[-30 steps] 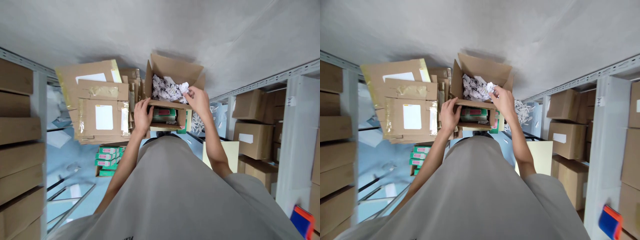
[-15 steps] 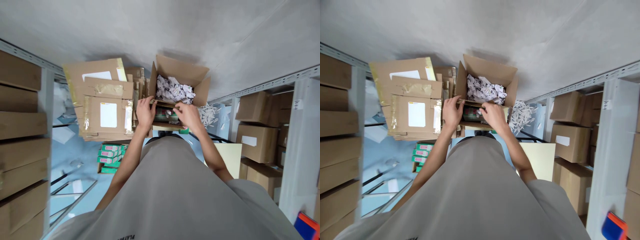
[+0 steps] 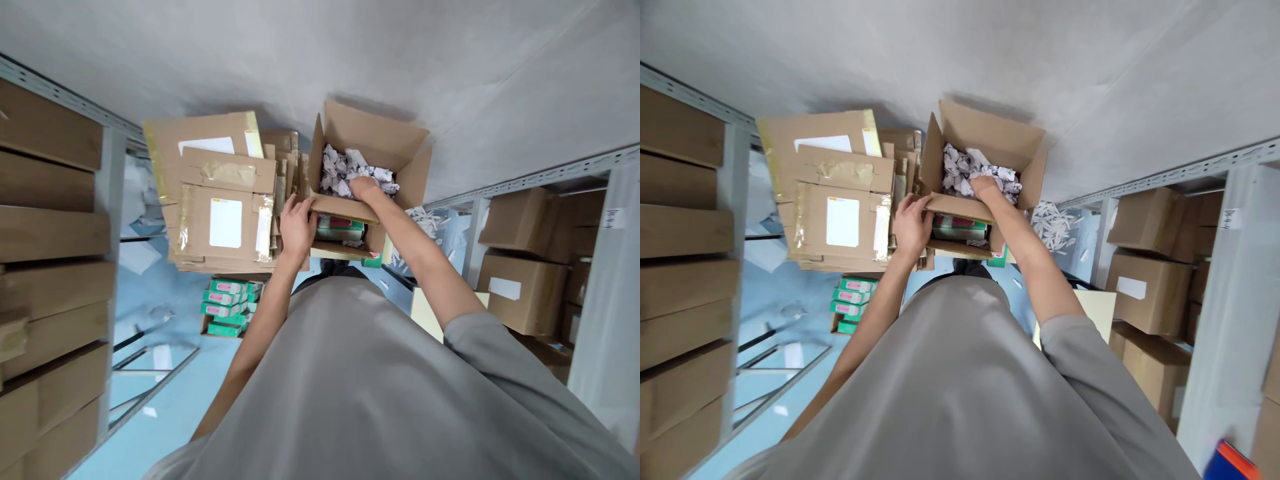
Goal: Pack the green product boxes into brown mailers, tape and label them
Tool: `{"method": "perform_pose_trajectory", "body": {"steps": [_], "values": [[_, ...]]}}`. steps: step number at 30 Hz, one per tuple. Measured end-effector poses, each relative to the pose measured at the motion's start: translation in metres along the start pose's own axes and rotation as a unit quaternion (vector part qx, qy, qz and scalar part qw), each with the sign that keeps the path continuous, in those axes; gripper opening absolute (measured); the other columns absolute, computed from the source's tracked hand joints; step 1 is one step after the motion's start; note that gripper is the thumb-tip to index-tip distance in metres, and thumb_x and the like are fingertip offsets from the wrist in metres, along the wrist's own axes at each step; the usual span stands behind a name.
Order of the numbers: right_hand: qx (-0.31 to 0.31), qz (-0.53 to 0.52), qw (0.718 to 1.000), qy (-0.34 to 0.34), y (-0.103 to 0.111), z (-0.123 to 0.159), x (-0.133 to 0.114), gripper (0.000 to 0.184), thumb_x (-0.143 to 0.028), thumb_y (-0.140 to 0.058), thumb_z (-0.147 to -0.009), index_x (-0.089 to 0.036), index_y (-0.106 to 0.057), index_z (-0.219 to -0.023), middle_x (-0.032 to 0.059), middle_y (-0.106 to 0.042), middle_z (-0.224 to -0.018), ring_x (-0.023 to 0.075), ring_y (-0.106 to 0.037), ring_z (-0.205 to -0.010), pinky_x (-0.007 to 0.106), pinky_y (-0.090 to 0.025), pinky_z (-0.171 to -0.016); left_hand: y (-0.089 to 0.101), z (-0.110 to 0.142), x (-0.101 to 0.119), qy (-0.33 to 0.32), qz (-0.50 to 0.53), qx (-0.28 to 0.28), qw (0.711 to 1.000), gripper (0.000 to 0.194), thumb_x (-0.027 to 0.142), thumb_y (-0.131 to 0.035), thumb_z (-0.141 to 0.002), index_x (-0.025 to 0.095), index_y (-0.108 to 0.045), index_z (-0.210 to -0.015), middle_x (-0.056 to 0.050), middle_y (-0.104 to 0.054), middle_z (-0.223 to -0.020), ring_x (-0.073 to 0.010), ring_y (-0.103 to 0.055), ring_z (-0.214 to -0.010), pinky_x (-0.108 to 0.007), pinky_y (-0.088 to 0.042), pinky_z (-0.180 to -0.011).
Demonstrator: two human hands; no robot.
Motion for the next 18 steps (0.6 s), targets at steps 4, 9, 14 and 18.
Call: {"method": "perform_pose_trajectory", "body": {"steps": [4,9,14,18], "values": [[-0.003,-0.007,0.999,-0.033,-0.002,0.013,0.000,0.048,-0.021,-0.069,-0.109,0.001,-0.072,-0.151,0.0341,-0.072,-0.152,0.0389,-0.072,-0.146,0.043,-0.058,-0.118,-0.003,0.004,-0.003,0.004,-0.001,-0.006,1.000,0.049,0.025,-0.054,-0.106,0.021,-0.074,-0.151,-0.016,-0.079,-0.146,-0.0378,-0.045,-0.169,-0.058,-0.035,-0.140],[0.042,-0.051,0.997,-0.044,0.011,0.021,-0.008,0.044,-0.020,-0.066,-0.108,-0.001,-0.074,-0.147,0.0309,-0.075,-0.150,0.0343,-0.074,-0.139,0.041,-0.057,-0.113,0.001,0.004,0.002,-0.009,0.010,0.002,1.000,0.047,0.022,-0.055,-0.104,0.020,-0.076,-0.147,-0.017,-0.082,-0.132,-0.0388,-0.047,-0.168,-0.059,-0.038,-0.138],[0.139,-0.086,0.985,-0.054,0.048,0.051,-0.004,0.034,-0.017,-0.063,-0.105,-0.009,-0.084,-0.131,0.0241,-0.082,-0.137,0.0345,-0.076,-0.129,0.043,-0.056,-0.111,0.006,0.000,0.005,-0.020,0.023,0.012,0.999,0.043,0.025,-0.057,-0.105,0.022,-0.078,-0.143,-0.014,-0.083,-0.130,-0.0378,-0.056,-0.159,-0.058,-0.039,-0.138],[0.313,-0.218,0.923,-0.038,0.075,0.151,-0.002,0.037,-0.039,-0.055,-0.114,-0.017,-0.083,-0.125,0.0130,-0.084,-0.114,0.0289,-0.075,-0.110,0.037,-0.058,-0.100,0.007,-0.007,0.006,-0.004,0.022,0.046,0.999,0.042,0.035,-0.057,-0.110,0.018,-0.076,-0.143,-0.018,-0.081,-0.136,-0.0390,-0.061,-0.150,-0.055,-0.044,-0.132]]}}
Point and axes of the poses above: each hand's wrist, its own z-axis away from the middle knuckle, its own y-axis out of the back of the hand, x = y × z, the point moved 7 cm from there along -z, towards the middle knuckle
